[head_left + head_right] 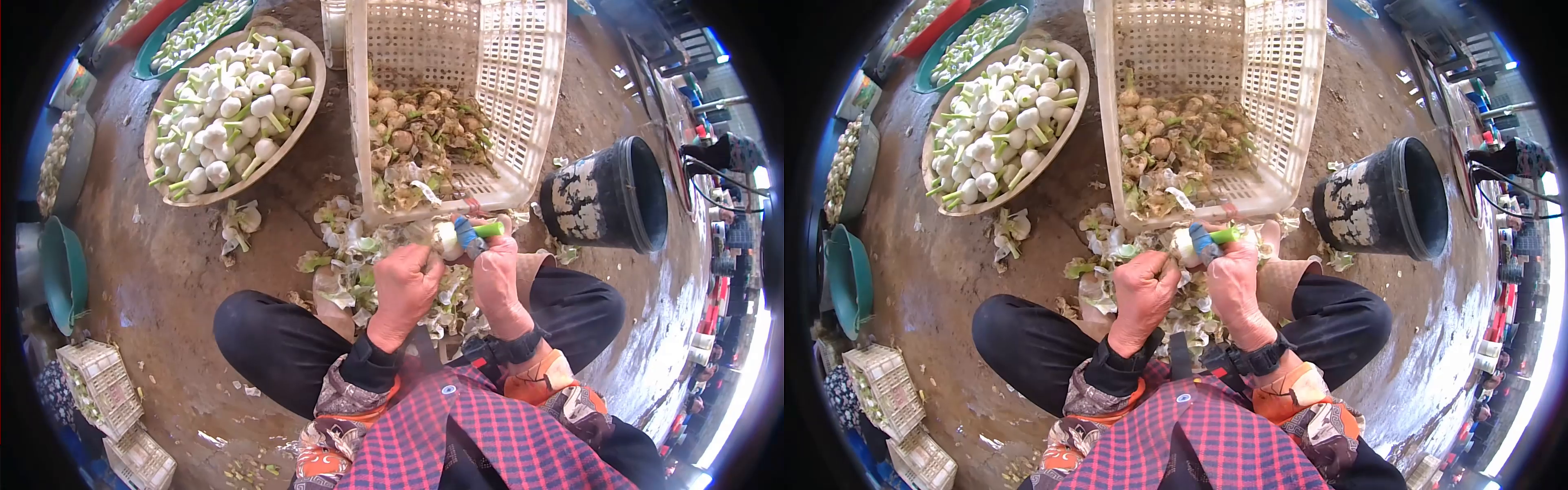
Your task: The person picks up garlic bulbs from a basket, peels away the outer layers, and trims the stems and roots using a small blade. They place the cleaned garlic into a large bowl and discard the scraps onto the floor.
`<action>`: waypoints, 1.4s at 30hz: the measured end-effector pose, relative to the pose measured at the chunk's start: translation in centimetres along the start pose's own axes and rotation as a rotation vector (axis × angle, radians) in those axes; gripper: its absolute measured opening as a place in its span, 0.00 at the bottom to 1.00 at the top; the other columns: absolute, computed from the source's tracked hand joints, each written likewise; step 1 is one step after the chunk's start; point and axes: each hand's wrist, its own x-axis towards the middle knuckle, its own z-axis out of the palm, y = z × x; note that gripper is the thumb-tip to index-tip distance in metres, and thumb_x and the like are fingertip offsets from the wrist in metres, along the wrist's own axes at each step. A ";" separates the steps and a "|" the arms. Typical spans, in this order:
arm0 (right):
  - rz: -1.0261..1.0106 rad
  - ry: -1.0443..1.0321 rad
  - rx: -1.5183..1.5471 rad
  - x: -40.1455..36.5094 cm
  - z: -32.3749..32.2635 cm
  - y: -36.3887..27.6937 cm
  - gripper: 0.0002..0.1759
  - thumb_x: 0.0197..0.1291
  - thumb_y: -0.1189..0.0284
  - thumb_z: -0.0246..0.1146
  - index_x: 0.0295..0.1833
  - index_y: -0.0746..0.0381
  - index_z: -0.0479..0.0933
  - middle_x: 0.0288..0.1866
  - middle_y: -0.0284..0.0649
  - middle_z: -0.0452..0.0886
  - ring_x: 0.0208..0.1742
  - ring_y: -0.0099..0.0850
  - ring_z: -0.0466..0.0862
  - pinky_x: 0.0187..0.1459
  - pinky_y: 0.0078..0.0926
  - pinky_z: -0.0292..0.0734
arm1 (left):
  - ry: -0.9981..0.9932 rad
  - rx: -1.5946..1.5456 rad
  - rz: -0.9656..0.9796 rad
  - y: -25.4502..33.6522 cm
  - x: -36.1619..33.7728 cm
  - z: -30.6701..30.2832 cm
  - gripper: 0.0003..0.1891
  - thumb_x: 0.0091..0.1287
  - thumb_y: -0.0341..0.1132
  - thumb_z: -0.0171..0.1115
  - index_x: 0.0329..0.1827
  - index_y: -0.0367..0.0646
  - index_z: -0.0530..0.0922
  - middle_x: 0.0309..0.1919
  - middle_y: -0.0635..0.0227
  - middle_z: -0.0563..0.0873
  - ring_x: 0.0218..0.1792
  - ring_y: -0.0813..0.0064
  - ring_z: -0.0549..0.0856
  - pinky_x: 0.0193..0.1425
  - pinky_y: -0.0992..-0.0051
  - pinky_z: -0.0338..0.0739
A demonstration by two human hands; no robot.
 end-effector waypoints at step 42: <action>-0.029 -0.191 -0.184 -0.3 -2.5 -0.1 0.10 0.63 0.75 0.58 0.47 0.66 0.79 0.47 0.35 0.81 0.46 0.21 0.77 0.49 0.20 0.71 | -0.234 -0.368 -0.305 0.5 -0.4 0.3 0.08 0.56 0.32 0.62 0.28 0.34 0.82 0.12 0.63 0.76 0.16 0.85 0.75 0.21 0.77 0.68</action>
